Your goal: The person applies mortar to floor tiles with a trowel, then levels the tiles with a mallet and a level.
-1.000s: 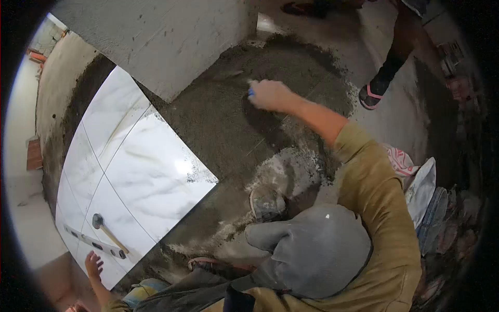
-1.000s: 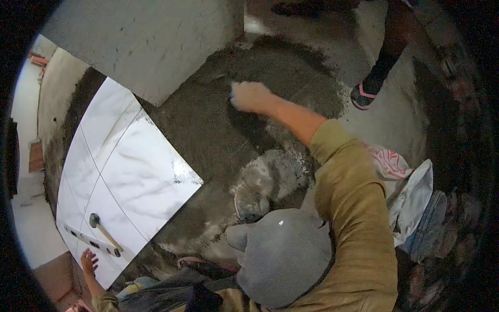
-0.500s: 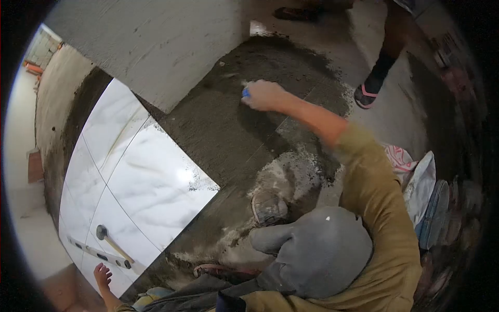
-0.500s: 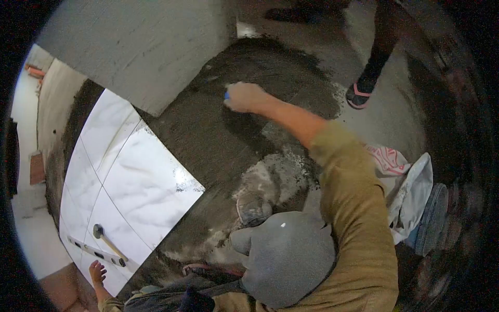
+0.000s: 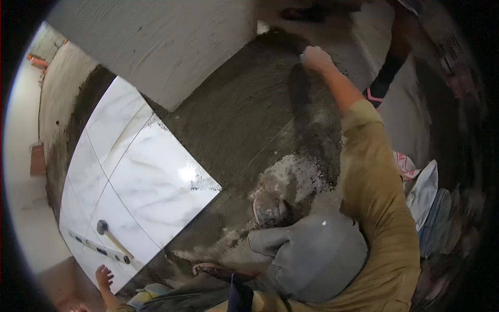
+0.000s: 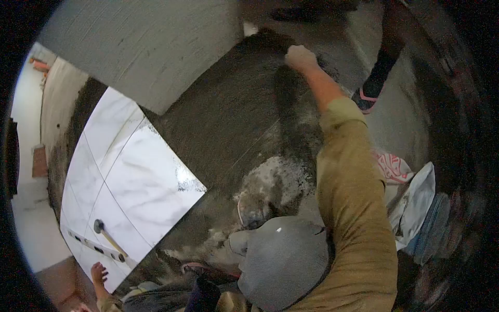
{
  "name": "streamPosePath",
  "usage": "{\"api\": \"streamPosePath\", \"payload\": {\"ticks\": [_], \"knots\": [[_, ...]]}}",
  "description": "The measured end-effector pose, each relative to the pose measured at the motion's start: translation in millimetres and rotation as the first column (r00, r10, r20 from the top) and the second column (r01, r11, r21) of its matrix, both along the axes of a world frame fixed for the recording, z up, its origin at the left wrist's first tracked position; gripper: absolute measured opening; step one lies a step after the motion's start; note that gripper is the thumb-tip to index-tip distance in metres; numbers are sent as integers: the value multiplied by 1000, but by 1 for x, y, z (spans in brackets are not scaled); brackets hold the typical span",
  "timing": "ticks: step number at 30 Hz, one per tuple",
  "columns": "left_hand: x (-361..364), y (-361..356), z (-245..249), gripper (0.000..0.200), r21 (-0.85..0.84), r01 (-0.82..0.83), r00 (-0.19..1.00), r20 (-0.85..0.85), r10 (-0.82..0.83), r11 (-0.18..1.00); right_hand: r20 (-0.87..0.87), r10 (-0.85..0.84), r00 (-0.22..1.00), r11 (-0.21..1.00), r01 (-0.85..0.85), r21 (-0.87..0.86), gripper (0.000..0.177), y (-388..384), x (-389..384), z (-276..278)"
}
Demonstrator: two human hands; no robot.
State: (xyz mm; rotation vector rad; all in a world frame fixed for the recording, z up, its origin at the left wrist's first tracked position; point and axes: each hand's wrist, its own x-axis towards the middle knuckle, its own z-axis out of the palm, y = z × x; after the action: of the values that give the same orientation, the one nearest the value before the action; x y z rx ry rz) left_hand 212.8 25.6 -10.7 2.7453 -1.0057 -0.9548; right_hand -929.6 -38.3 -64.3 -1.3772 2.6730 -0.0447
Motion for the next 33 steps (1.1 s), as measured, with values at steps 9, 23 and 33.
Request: {"api": "streamPosePath", "payload": {"ticks": [9,23,33], "knots": [[-15,-25,3,43,-80,89,994,-48,-93,993,351,377,857,870,-457,182,54,82,171,0],[19,37,6,49,0,8,1000,-4,-8,1000,26,133,991,991,-134,11,53,49,94,-10],[-55,-16,28,51,-81,114,994,1,-114,990,289,572,767,761,-628,161,47,-15,255,-3]]}}
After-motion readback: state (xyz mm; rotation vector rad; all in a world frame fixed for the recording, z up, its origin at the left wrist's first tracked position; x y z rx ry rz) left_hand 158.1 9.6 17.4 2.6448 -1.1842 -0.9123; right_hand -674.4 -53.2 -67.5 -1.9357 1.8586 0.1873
